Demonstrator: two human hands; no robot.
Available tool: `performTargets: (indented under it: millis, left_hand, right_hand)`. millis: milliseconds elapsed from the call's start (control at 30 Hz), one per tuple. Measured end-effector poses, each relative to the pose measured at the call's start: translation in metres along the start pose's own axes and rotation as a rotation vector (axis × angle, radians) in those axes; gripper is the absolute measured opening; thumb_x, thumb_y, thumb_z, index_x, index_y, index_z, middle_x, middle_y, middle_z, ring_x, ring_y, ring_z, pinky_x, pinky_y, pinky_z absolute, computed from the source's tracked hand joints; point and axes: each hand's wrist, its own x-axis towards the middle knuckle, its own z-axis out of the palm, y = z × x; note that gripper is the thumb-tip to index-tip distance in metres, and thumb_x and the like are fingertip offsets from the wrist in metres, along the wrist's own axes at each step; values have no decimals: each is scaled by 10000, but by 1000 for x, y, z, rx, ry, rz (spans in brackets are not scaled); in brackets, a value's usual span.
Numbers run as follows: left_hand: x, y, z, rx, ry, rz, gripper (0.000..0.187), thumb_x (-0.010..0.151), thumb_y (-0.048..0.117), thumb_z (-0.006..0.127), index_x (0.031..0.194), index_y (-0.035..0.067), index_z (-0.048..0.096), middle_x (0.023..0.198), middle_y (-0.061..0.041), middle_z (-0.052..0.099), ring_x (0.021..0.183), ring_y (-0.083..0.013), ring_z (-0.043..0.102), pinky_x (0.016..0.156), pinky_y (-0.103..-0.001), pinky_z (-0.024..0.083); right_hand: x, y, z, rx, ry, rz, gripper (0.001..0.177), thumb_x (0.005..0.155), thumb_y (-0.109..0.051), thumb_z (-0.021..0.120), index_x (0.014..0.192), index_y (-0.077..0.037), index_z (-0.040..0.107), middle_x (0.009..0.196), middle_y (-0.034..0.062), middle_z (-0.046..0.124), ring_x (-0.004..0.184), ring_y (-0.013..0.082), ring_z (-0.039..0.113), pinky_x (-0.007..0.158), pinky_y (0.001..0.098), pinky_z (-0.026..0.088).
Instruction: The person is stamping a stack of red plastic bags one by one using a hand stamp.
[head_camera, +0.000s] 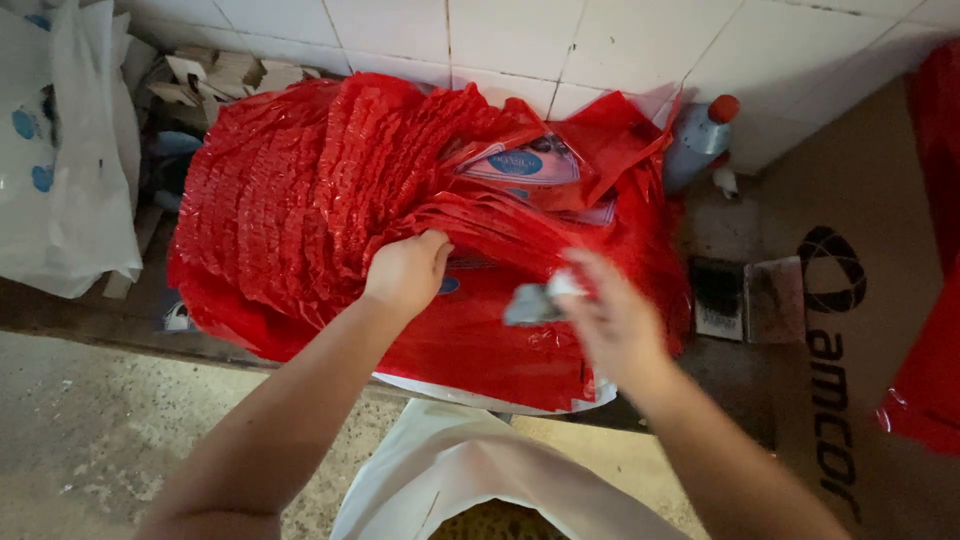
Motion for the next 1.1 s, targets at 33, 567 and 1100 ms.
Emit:
performTargets:
  millis: [33, 567, 1100]
  left_hand:
    - [0, 2, 0, 3, 6, -1, 253, 1060, 431, 513, 1146, 241, 656, 863, 4, 701, 868, -234, 750, 786, -377, 591]
    - [-10, -16, 2, -132, -346, 337, 377, 783, 276, 846, 1074, 129, 656, 1329, -78, 556, 1148, -420, 652, 934, -501, 573]
    - [5, -25, 2, -123, 34, 329, 208, 1039, 374, 558, 1073, 217, 690, 1031, -45, 597, 978, -326, 690, 840, -394, 583]
  right_hand:
    - [6, 5, 16, 1, 1, -7, 544, 949, -68, 685, 1469, -105, 530, 1326, 235, 625, 1099, 423, 679, 840, 490, 613]
    - [37, -22, -10, 137, 151, 184, 463, 1056, -110, 598, 1497, -71, 465, 1384, 228, 563, 1243, 342, 606, 988, 480, 556]
    - [-28, -1, 0, -59, 238, 157, 464, 983, -74, 631, 1440, -23, 568, 1156, 222, 649, 1081, 407, 672, 911, 509, 560]
